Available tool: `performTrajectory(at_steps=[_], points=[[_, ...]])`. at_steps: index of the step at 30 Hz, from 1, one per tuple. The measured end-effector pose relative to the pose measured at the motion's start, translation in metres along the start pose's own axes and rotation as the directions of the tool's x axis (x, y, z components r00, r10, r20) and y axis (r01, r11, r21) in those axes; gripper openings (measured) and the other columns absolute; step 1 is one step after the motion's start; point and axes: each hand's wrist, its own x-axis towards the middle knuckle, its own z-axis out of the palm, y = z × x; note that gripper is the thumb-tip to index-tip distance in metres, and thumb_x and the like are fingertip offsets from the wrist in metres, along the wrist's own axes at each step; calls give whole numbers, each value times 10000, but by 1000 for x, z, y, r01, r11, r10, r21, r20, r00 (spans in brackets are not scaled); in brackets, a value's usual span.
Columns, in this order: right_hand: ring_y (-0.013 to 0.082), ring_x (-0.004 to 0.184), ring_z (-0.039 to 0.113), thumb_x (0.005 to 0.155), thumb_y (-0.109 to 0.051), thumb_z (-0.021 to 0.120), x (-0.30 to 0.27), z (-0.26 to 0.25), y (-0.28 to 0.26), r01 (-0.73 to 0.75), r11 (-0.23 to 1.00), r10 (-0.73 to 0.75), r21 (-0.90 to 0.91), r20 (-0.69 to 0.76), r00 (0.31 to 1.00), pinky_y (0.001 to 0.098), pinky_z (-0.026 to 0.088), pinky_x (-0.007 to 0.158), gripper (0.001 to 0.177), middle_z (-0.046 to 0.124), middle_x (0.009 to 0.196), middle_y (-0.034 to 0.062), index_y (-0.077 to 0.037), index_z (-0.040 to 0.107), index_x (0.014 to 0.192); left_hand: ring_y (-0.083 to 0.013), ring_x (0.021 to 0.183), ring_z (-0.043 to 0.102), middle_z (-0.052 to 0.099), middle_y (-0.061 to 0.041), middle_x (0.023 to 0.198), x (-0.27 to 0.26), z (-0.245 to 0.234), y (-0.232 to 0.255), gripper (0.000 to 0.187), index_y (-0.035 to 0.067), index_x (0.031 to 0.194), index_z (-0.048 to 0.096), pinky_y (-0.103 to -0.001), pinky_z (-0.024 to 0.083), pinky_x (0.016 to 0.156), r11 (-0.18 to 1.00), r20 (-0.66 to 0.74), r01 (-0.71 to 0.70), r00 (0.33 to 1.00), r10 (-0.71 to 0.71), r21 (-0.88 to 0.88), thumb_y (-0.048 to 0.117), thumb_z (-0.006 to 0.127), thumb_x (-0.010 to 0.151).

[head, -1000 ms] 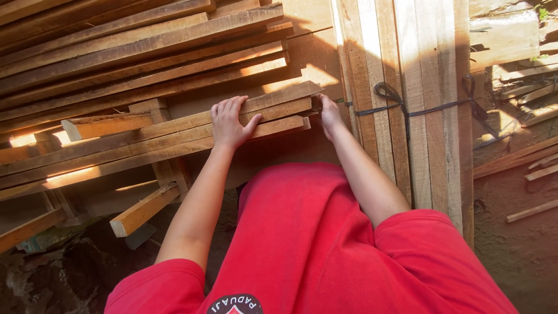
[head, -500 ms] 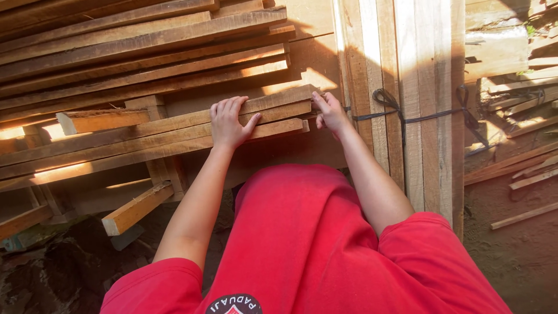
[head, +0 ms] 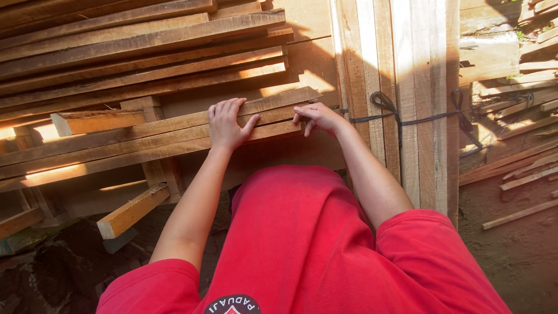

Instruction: Organizing and stacking wooden planks in a lumber storage area.

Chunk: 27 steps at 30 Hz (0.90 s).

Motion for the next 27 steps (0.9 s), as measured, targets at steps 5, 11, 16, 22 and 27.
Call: performTrajectory(at_steps=[5, 11, 16, 22, 27], points=[[141, 499, 685, 921, -341, 715, -13, 9, -14, 10, 1000, -10, -11, -9, 1000, 213, 563, 485, 322, 729, 1094, 84, -73, 766, 1091, -173, 1180, 604, 698, 13, 1193, -3, 4, -4, 544, 226, 1273, 678, -377, 341, 1032, 1000, 2, -6, 1000, 6, 11, 565, 775, 859], [136, 465, 672, 928, -198, 751, 8, 12, 22, 166, 986, -167, -18, -139, 976, 203, 521, 409, 231, 751, 1072, 108, -116, 769, 1143, -160, 1192, 593, 691, 27, 1210, 0, 7, -8, 556, 240, 1287, 670, -381, 321, 1056, 1000, -4, 15, 1000, -15, 15, 571, 774, 852], [206, 470, 697, 908, -26, 726, 12, 5, 34, 249, 963, -217, 101, -254, 943, 245, 559, 403, 187, 751, 925, 124, -82, 756, 1084, -157, 1196, 587, 686, 27, 1215, -1, 6, -7, 559, 242, 1294, 663, -383, 313, 1064, 1000, 6, 13, 1000, -13, 2, 574, 770, 857], [259, 467, 697, 942, -22, 723, 23, -13, 63, 341, 931, -275, 131, -362, 891, 275, 597, 412, 98, 704, 948, 121, -67, 674, 1014, -182, 1195, 579, 678, 11, 1224, -2, 10, -10, 616, 226, 1302, 661, -410, 313, 1089, 999, -9, -15, 1000, 16, 44, 595, 774, 822], [218, 550, 735, 936, -208, 827, 3, -19, 49, 262, 958, -285, -115, -474, 833, 239, 589, 455, 453, 683, 1137, 207, -78, 411, 1062, -183, 1164, 598, 681, 10, 1203, -2, 12, -10, 602, 225, 1293, 666, -403, 340, 1045, 999, -26, -32, 999, 33, 41, 608, 761, 838]])
